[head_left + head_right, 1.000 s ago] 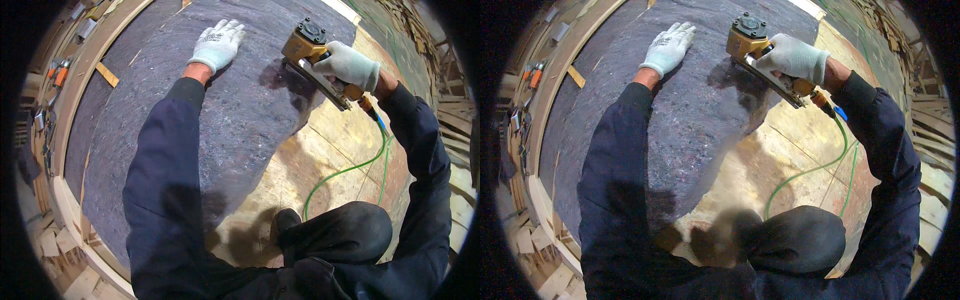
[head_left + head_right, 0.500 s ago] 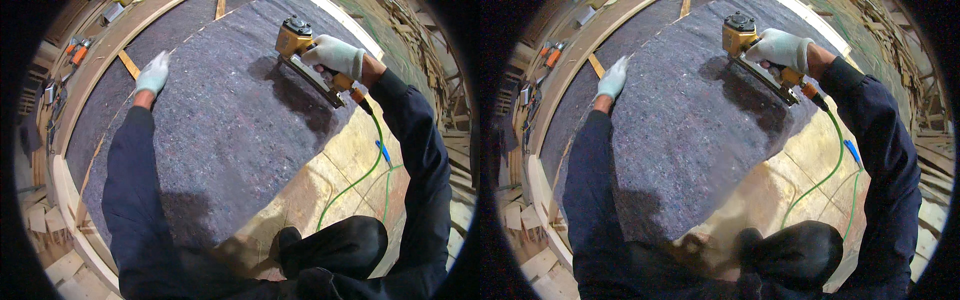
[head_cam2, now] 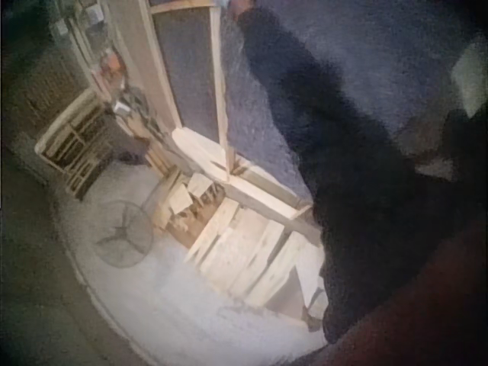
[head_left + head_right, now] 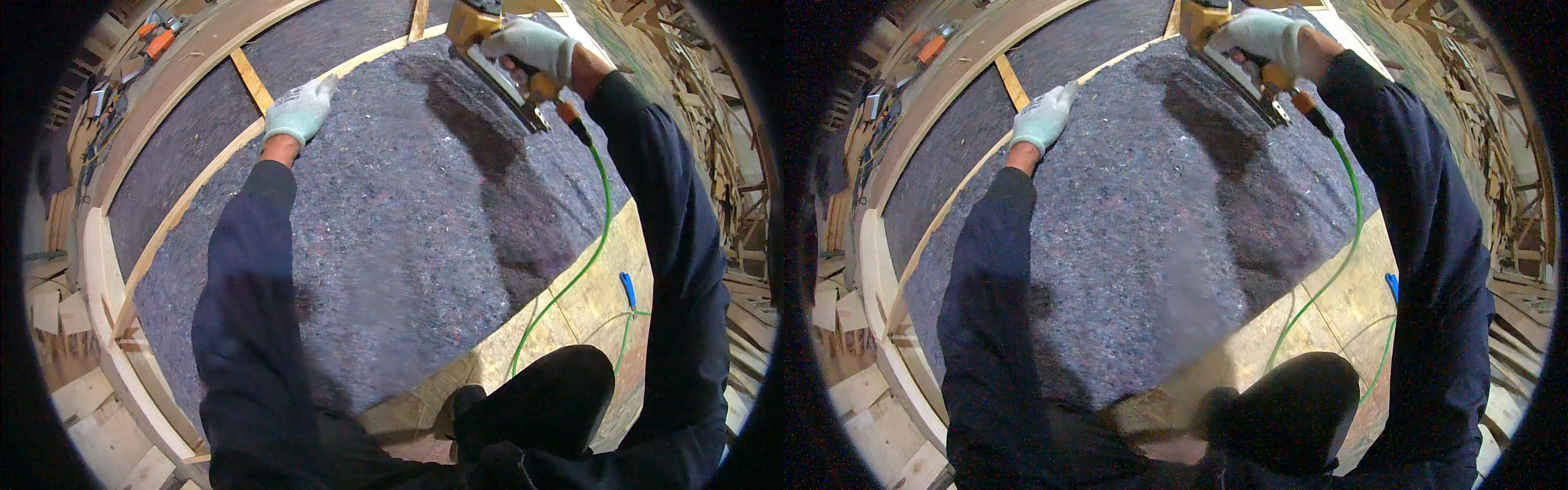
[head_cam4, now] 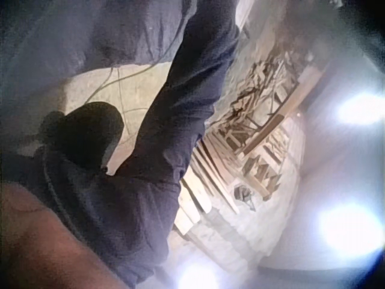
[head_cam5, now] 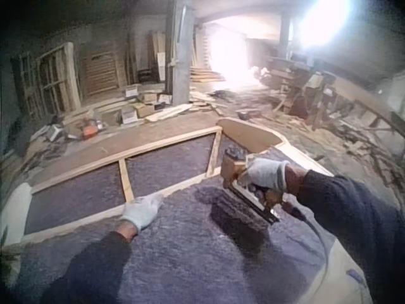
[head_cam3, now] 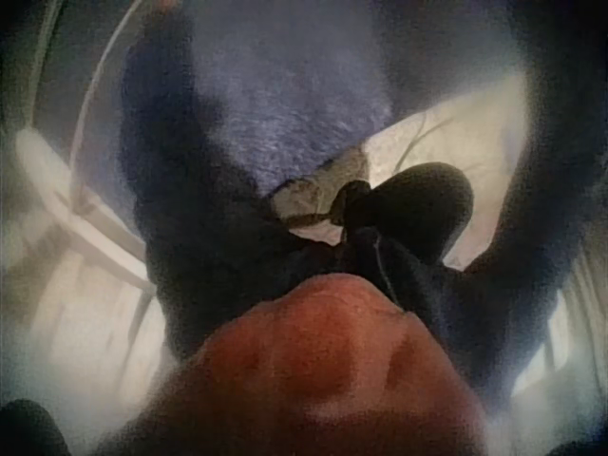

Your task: The person kneels on the floor and uses a pneumatic nail gun to fasten a dark insulation mat onto a curved wooden frame. They repeatedly position the mat, drive nails along the edges, and trim excess material with a utility knife.

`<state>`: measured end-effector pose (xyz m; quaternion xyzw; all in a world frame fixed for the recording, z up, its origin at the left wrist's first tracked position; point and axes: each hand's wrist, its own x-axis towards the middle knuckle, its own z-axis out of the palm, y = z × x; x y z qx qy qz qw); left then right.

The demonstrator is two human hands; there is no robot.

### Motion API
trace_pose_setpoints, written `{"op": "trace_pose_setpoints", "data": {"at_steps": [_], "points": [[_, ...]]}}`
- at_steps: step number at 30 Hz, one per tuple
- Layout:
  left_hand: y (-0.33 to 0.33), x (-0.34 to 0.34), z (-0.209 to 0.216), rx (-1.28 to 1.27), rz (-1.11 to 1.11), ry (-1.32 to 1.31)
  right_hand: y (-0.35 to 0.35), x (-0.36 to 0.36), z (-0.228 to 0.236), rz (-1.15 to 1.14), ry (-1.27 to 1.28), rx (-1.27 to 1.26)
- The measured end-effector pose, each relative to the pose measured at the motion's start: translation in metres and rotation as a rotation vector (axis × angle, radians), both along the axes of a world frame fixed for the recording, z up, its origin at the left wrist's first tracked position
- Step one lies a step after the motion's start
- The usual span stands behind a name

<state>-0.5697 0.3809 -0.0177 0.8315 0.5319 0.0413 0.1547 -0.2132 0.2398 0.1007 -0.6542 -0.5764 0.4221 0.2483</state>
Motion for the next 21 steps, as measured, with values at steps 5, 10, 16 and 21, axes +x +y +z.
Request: {"op": "trace_pose_setpoints", "data": {"at_steps": [5, 10, 16, 21], "points": [[-0.003, 0.001, 0.003, 0.002, 0.007, -0.017, 0.048, -0.006, -0.029, -0.254, 0.07, -0.085], [0.003, -0.001, -0.004, 0.04, 0.016, 0.006, 0.011, -0.007, 0.001, -0.125, -0.005, -0.079], [0.036, -0.015, -0.044, 0.16, -0.144, -0.01, -0.224, 0.016, 0.037, -0.132, -0.349, 0.164], [0.059, -0.026, -0.055, 0.089, -0.242, -0.088, -0.432, 0.003, -0.03, -0.685, -0.576, -0.264]]}}
